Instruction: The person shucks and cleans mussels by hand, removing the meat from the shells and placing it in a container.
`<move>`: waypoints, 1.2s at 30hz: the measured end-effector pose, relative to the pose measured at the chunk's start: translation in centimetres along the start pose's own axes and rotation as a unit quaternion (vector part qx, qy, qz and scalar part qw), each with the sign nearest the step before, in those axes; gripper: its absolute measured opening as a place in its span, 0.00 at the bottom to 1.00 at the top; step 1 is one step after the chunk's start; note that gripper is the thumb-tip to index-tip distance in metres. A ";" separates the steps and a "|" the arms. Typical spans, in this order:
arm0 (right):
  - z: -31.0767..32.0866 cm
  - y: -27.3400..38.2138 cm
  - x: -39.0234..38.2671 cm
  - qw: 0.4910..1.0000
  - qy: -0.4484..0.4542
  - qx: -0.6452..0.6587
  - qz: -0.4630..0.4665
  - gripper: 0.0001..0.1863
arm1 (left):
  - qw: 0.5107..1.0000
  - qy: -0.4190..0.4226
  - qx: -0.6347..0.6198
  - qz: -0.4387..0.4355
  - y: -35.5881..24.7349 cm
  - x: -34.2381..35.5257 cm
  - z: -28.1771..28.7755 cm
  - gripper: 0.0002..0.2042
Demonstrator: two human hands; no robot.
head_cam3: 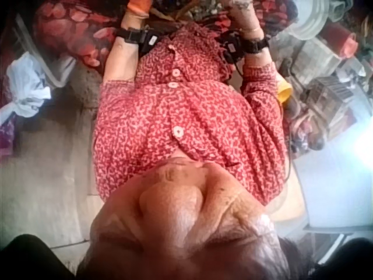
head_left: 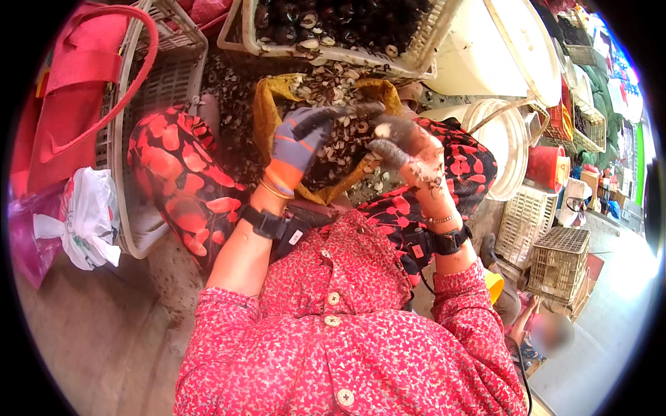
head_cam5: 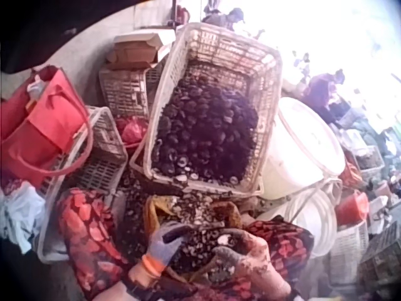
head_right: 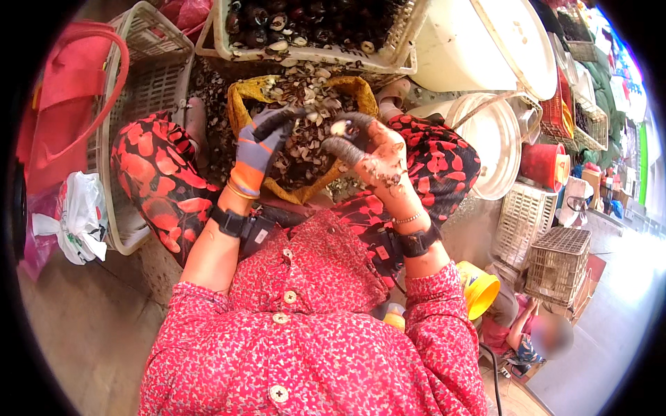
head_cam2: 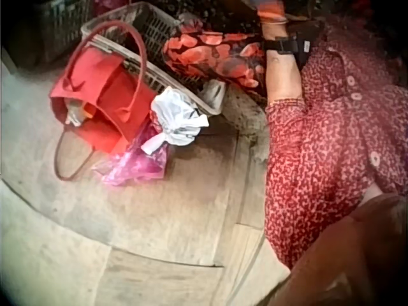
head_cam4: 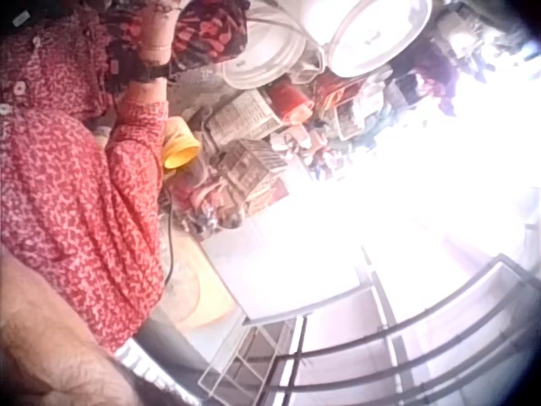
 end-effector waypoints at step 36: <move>-1.1 -2.4 0.2 0.999 0.036 -0.021 -0.020 0.19 | 0.950 0.128 0.254 -0.128 -4.0 -0.7 -2.7 0.12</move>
Point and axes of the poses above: each hand's wrist, its own x-axis towards the middle knuckle, its own z-axis out of the back of the hand, y = z × x, the point moved 6 cm from there along x, towards the middle knuckle, and after that the axes turned 8 degrees about y, right-handed, at the moved point
